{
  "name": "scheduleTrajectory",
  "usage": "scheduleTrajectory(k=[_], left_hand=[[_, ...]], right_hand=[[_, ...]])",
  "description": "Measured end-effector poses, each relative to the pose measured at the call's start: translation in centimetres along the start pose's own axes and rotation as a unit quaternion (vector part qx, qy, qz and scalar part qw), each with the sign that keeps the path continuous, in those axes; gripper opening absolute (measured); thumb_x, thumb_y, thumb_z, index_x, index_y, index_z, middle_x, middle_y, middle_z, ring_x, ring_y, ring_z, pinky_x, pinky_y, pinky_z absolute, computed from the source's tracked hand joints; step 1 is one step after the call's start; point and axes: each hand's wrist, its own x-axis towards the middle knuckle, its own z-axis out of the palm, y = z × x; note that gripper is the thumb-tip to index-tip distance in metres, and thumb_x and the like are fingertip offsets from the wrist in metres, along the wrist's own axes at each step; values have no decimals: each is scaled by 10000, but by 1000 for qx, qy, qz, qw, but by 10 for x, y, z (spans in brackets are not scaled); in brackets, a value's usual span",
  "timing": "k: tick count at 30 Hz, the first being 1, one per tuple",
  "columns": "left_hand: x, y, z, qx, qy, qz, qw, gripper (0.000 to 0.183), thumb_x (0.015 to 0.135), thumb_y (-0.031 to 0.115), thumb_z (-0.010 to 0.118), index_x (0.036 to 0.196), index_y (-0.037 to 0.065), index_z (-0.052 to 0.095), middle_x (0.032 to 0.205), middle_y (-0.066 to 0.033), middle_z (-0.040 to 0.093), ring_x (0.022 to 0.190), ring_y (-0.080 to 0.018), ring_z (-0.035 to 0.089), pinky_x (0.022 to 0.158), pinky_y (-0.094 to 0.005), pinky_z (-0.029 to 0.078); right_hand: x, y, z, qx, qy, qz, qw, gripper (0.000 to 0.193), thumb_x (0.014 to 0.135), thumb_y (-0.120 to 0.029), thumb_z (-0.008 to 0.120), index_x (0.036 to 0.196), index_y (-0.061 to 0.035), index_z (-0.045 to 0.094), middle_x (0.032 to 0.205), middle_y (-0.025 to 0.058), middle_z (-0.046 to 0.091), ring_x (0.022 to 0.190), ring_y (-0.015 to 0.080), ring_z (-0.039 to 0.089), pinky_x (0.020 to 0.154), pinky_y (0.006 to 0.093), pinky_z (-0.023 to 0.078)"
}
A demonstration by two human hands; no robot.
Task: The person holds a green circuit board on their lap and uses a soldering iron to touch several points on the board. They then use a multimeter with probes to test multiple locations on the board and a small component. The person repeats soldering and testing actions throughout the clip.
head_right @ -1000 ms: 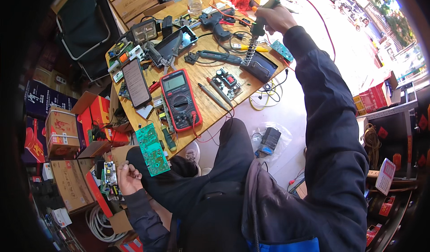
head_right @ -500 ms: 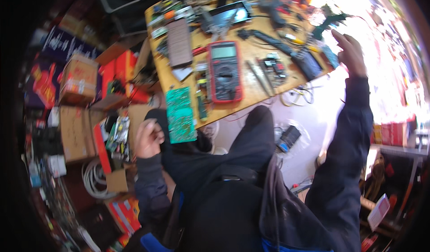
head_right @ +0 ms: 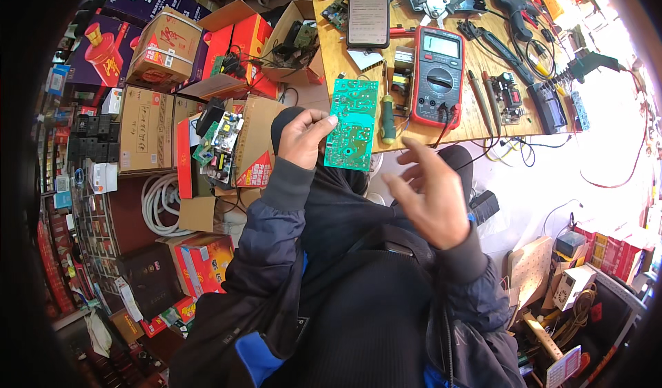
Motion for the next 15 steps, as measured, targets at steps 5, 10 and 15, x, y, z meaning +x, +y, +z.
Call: scheduleTrajectory(k=[5,10,15], left_hand=[[-8,3,9,-26,-5,13,1000,168,1004,89,759,1084,-37,683,940,-35,714,837,-72,650,765,-245,535],[-27,2,22,-8,14,86,996,165,998,76,763,1073,-26,659,921,-13,682,801,-51,612,730,-235,519],[-52,7,28,3,24,111,994,165,1018,75,757,1085,-6,631,940,-3,660,809,-37,598,720,-220,502]], right_hand=[[9,-1,32,70,-56,31,995,720,943,-137,845,1515,115,487,1173,174,721,920,193,731,809,327,609],[5,-4,41,120,-75,82,986,758,949,-108,860,1557,90,454,1174,92,684,967,122,672,839,269,582],[-1,-7,48,126,-65,53,989,860,871,-114,938,1550,93,451,1137,75,677,982,108,678,833,257,581]])
